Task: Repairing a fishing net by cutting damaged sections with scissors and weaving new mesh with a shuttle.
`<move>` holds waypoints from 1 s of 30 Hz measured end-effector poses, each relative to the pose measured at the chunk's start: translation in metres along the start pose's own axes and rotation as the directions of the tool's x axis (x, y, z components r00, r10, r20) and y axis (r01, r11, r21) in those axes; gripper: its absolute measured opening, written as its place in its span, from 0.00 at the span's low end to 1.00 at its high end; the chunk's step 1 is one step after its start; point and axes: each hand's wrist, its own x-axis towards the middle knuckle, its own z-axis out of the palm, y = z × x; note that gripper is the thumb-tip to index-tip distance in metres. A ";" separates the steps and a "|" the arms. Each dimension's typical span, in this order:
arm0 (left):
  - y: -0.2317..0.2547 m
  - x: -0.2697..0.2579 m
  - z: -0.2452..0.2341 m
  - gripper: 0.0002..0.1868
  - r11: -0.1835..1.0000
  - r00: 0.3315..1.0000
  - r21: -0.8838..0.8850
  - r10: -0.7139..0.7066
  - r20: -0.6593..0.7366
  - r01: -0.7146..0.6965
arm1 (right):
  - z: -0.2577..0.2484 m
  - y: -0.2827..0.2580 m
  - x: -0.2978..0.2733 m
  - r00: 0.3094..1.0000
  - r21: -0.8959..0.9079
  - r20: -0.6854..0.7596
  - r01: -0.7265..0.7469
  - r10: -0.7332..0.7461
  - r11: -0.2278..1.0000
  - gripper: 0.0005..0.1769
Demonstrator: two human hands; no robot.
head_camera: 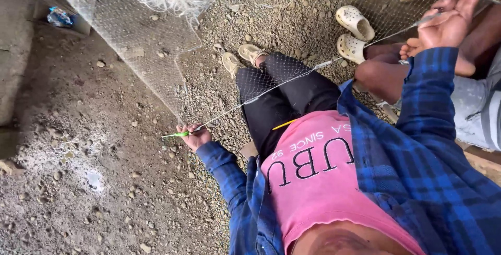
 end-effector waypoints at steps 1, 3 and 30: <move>-0.002 0.000 0.002 0.04 1.000 1.000 -0.007 0.003 0.000 -0.003 | 0.004 -0.002 0.001 1.000 0.000 0.007 -0.003 0.003 1.000 0.21; -0.004 -0.003 0.004 0.02 1.000 1.000 0.027 0.013 -0.014 -0.012 | 0.011 -0.006 0.001 0.999 -0.031 0.044 -0.012 0.014 0.999 0.19; -0.038 -0.030 0.028 0.19 0.987 0.998 0.160 -0.022 -0.066 0.033 | 0.129 0.059 -0.030 0.979 0.320 0.033 -0.203 0.203 0.925 0.08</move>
